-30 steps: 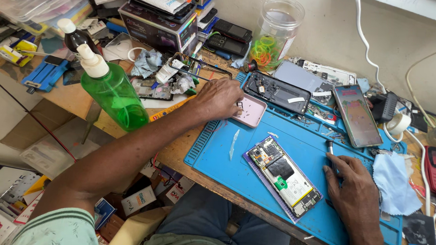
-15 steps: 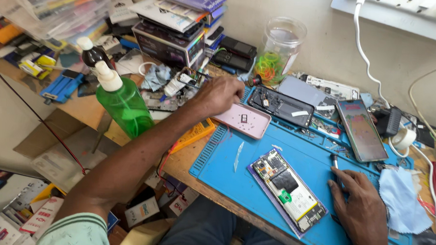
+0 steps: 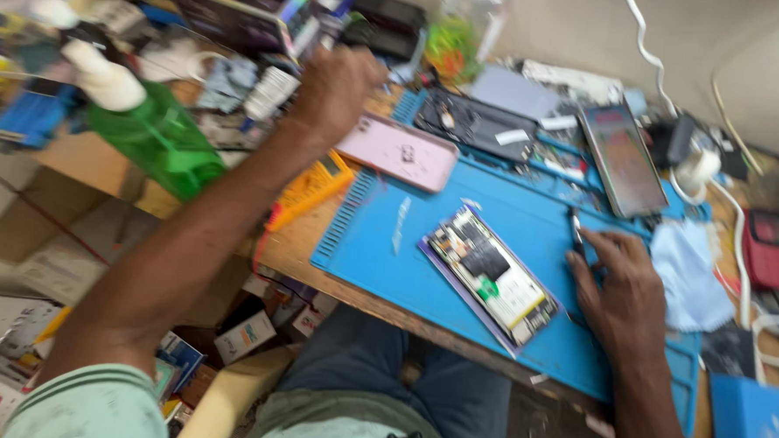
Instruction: The person works on a disassembled smartphone, using a screwdriver to remove screws and a cloth to wipe the back cover. They connect a charging cable to the device, then continue to remove screws and handle internal components on a cluttered workbench.
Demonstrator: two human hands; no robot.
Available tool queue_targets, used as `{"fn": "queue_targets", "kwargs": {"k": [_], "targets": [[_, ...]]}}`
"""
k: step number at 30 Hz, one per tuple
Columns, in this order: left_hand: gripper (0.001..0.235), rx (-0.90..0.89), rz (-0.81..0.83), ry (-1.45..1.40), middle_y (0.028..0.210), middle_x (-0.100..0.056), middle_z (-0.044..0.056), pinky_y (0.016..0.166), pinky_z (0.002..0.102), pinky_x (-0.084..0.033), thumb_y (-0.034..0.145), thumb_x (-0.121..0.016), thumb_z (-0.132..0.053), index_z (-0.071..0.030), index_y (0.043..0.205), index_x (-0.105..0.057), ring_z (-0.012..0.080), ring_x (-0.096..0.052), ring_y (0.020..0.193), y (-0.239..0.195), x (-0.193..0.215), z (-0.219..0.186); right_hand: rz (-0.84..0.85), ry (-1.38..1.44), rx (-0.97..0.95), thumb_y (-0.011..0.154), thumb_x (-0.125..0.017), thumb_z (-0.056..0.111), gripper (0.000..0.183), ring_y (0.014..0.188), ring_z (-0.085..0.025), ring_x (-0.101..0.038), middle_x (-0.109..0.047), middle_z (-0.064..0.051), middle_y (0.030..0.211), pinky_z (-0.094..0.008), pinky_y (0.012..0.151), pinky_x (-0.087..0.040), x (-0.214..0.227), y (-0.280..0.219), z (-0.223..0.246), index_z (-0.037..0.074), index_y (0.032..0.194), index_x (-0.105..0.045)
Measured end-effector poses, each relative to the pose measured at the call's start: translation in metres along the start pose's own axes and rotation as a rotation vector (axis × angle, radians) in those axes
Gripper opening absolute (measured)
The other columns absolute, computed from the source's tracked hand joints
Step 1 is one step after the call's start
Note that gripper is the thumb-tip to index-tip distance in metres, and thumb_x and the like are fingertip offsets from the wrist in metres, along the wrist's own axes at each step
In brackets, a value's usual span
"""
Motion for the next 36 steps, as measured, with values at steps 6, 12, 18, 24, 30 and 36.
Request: {"fn": "queue_targets", "kwargs": {"k": [6,12,18,24,30,36], "targets": [[0.013,-0.188,-0.285,-0.086,0.101,-0.073,0.004,0.088,0.046,-0.053,0.098,-0.067,0.000,-0.010,0.100,-0.076,0.0269,-0.071,0.098,0.007,0.115,-0.044,-0.244,0.107,0.111,0.098,-0.081,0.008,0.039,0.094,-0.023,-0.070,-0.068,-0.015,0.127,-0.035,0.082,-0.058,0.031,0.002,0.024,0.005,0.135,-0.069],[0.026,-0.330,-0.155,-0.490,0.100,-0.070,0.006,0.085,0.045,-0.054,0.094,-0.067,-0.001,-0.015,0.112,-0.079,0.0300,-0.070,0.098,0.008,0.166,-0.143,-0.328,0.227,0.258,0.095,-0.079,-0.001,0.047,0.117,-0.024,-0.070,-0.069,-0.019,0.130,-0.036,0.099,-0.059,0.079,-0.021,0.086,-0.002,0.140,-0.062],[0.009,-0.443,0.024,-0.750,0.087,-0.068,0.005,0.077,0.043,-0.057,0.090,-0.070,-0.010,-0.014,0.093,-0.077,0.0267,-0.072,0.088,0.007,0.143,-0.201,-0.105,0.679,-0.080,0.093,-0.074,-0.003,0.041,0.102,-0.017,-0.075,-0.075,-0.016,0.111,-0.030,0.091,-0.062,0.053,-0.041,0.097,-0.007,0.132,-0.063],[0.030,-0.374,-0.002,-0.900,0.115,-0.074,0.008,0.091,0.042,-0.056,0.088,-0.077,-0.021,-0.013,0.116,-0.075,0.0294,-0.070,0.105,0.008,0.132,-0.191,-0.090,0.898,-0.312,0.094,-0.070,-0.006,0.024,0.089,-0.019,-0.074,-0.075,-0.017,0.097,-0.029,0.081,-0.063,0.020,-0.066,0.054,-0.010,0.118,-0.066],[0.036,-0.065,0.076,-0.851,0.126,-0.069,0.016,0.092,0.039,-0.058,0.101,-0.069,-0.014,-0.005,0.136,-0.064,0.0283,-0.071,0.106,-0.020,0.081,-0.113,-0.126,1.161,-0.417,0.094,-0.067,-0.004,0.021,0.082,-0.020,-0.074,-0.075,-0.018,0.093,-0.030,0.073,-0.059,0.005,-0.091,0.014,-0.010,0.114,-0.065],[0.034,0.357,0.527,-1.451,0.097,-0.076,0.003,0.071,0.026,-0.060,0.100,-0.066,-0.016,-0.004,0.132,-0.068,0.0074,-0.069,0.079,-0.062,-0.005,-0.119,-0.139,1.254,-0.497,0.094,-0.068,-0.005,0.025,0.080,-0.022,-0.073,-0.073,-0.021,0.092,-0.031,0.073,-0.060,-0.016,-0.109,-0.008,-0.012,0.118,-0.065]]}}
Point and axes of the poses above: each hand's wrist, its own y-axis towards the middle knuckle, its own x-axis out of the back of the hand, z = x × y, the point moved 7 cm from there along y, towards the middle knuckle
